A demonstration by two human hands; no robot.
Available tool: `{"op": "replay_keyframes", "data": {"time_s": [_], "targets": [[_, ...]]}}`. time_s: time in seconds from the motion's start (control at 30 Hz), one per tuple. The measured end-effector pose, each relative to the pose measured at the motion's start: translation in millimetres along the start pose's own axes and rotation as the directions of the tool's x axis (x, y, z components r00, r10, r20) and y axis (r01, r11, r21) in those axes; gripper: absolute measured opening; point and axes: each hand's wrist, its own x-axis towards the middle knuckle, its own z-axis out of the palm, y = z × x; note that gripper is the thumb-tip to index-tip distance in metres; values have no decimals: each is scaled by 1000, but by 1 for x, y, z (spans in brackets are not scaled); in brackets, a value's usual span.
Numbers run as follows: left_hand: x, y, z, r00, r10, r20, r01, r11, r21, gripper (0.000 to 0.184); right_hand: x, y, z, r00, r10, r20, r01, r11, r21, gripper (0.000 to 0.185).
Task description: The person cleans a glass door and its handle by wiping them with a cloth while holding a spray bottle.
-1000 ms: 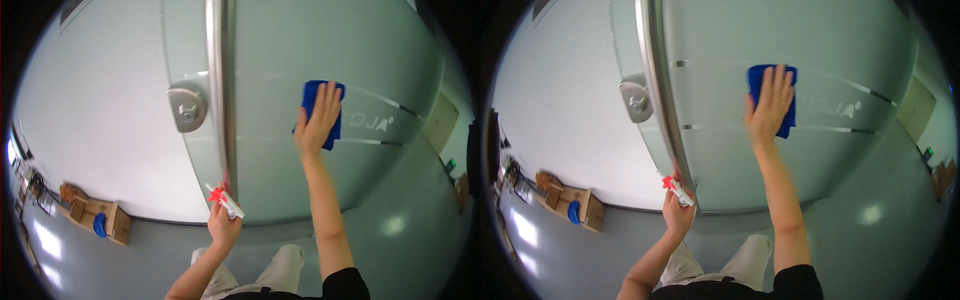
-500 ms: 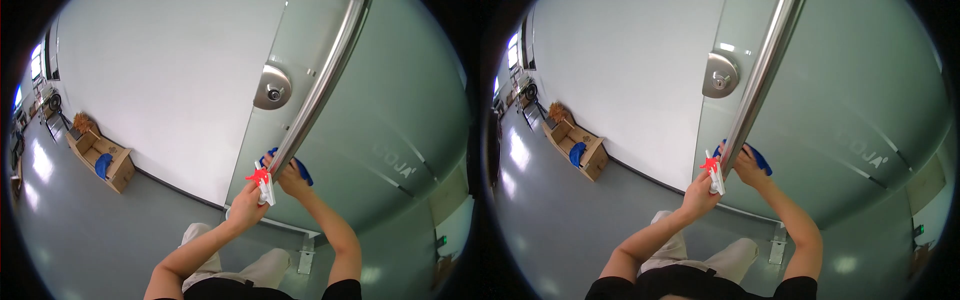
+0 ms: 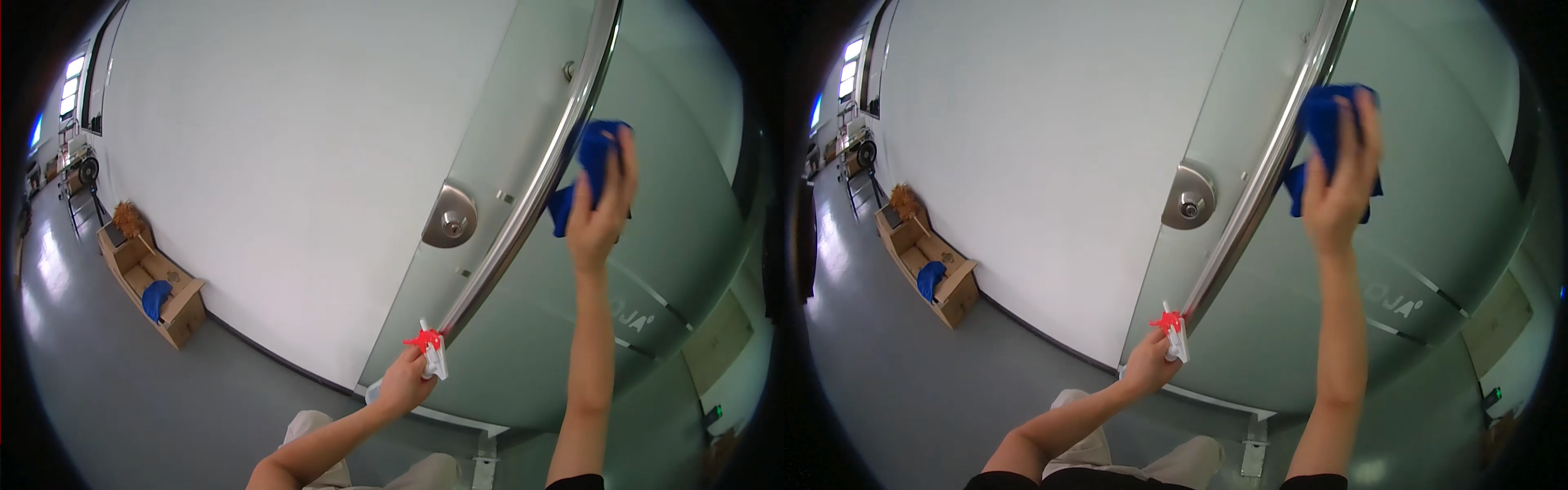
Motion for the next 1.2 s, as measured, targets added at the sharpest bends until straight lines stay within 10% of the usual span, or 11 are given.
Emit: {"op": "replay_keyframes", "data": {"time_s": [0.17,0.27,0.5,0.6,0.8,0.93,1.2], "targets": [[8,-13,-9,992,-11,129,17,999,-43,25,43,-41,54,934,-145,326,173,983,-57,40],[9,-23,-11,967,-69,245,89,993,-72,24,59,-42,89,796,93,598,111,949,-296,27],[4,-26,-7,979,-50,198,60,997,-44,24,149,33,129,974,-122,190,216,750,-625,12],[4,-28,-9,973,-72,221,80,997,-25,24,181,46,134,983,84,163,54,717,-695,18],[1,-37,-3,981,-25,191,32,999,-31,26,159,33,135,978,114,175,-9,861,-509,18],[4,-33,-6,978,-51,204,58,998,-28,24,178,28,81,966,-257,27,250,903,-350,23],[-1,-25,-1,990,-65,122,64,998,13,27,188,103,38,990,-138,-8,122,904,-409,33]]}}
